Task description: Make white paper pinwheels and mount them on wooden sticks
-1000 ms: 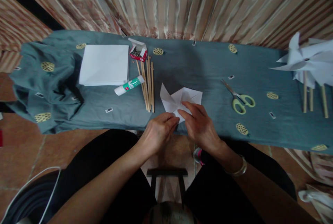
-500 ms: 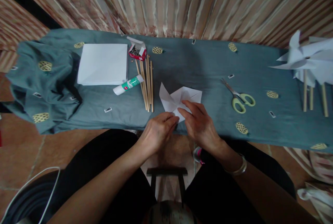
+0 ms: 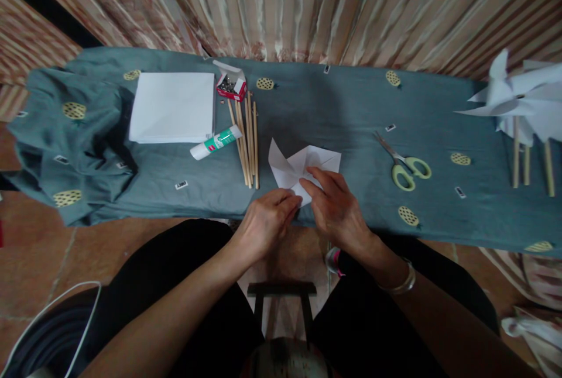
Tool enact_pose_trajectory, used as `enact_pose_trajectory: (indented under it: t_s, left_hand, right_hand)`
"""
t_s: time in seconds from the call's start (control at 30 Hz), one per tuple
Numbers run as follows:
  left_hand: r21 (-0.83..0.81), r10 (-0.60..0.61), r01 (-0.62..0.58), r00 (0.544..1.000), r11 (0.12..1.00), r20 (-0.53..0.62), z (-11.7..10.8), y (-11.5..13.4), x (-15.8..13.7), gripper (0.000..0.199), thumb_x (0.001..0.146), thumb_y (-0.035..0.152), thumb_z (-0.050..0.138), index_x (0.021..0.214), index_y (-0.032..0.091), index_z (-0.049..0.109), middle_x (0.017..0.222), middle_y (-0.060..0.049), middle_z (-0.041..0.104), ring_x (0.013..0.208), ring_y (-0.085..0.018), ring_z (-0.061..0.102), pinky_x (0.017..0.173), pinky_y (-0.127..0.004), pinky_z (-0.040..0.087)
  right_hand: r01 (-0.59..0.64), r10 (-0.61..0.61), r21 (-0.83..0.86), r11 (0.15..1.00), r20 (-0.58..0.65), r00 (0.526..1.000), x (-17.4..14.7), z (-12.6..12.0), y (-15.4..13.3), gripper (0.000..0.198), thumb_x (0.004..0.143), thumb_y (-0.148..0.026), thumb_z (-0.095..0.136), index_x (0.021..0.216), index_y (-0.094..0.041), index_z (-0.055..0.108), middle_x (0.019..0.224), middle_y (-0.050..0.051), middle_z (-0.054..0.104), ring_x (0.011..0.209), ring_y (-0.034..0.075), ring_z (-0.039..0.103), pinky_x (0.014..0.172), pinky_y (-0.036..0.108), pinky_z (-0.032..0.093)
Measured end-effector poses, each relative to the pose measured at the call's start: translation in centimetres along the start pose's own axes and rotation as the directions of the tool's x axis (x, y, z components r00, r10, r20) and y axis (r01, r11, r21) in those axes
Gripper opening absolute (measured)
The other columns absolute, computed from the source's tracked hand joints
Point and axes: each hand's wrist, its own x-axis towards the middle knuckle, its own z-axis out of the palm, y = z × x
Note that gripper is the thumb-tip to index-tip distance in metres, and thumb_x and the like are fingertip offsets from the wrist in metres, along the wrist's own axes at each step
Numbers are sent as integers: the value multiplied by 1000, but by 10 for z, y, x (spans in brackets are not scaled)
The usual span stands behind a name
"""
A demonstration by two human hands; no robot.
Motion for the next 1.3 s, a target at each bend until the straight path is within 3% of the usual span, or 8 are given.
enact_pose_trajectory:
  t_s: [0.33, 0.53, 0.73, 1.07, 1.3]
  left_hand:
    - [0, -5, 5, 1000, 1000, 3, 0, 0, 0, 23, 96, 17, 45, 96, 12, 68, 86, -8, 70, 75, -15, 66, 67, -25, 55]
    - [-20, -13, 13, 1000, 1000, 12, 0, 0, 1, 21, 95, 15, 47, 96, 11, 68, 86, -8, 69, 75, -15, 66, 67, -25, 55]
    - [-14, -20, 20, 1000, 1000, 11, 1, 0, 1, 21, 95, 15, 47, 94, 13, 68, 85, -7, 68, 73, -14, 65, 66, -24, 54]
    - [-9, -33, 34, 998, 999, 45, -1, 0, 3, 22, 95, 16, 46, 94, 13, 68, 85, -7, 68, 75, -15, 66, 67, -24, 54]
    - [-28, -29, 30, 999, 999, 28, 1, -1, 2, 21, 95, 17, 47, 96, 13, 68, 86, -7, 69, 74, -15, 66, 66, -25, 54]
  right_hand:
    - [0, 0, 27, 1000, 18, 1000, -2, 0, -1, 38, 95, -11, 36, 126, -25, 52, 131, 9, 54, 119, 25, 49, 101, 46, 51]
    - [13, -13, 2, 1000, 17, 1000, -1, 0, -2, 35, 94, -10, 35, 123, -17, 55, 130, 14, 54, 118, 27, 48, 99, 46, 52]
    - [-6, 6, 6, 1000, 27, 1000, 1, 2, -2, 36, 95, -12, 34, 125, -17, 53, 132, 14, 52, 119, 26, 47, 99, 48, 51]
    - [-1, 2, 70, 998, -10, 1000, -1, 8, 0, 46, 93, -7, 32, 134, -27, 42, 140, 9, 44, 133, 27, 39, 107, 52, 46]
    - [-79, 77, 139, 987, 23, 997, 1, 8, 4, 51, 93, -9, 36, 135, -37, 47, 143, 5, 47, 139, 30, 39, 107, 58, 45]
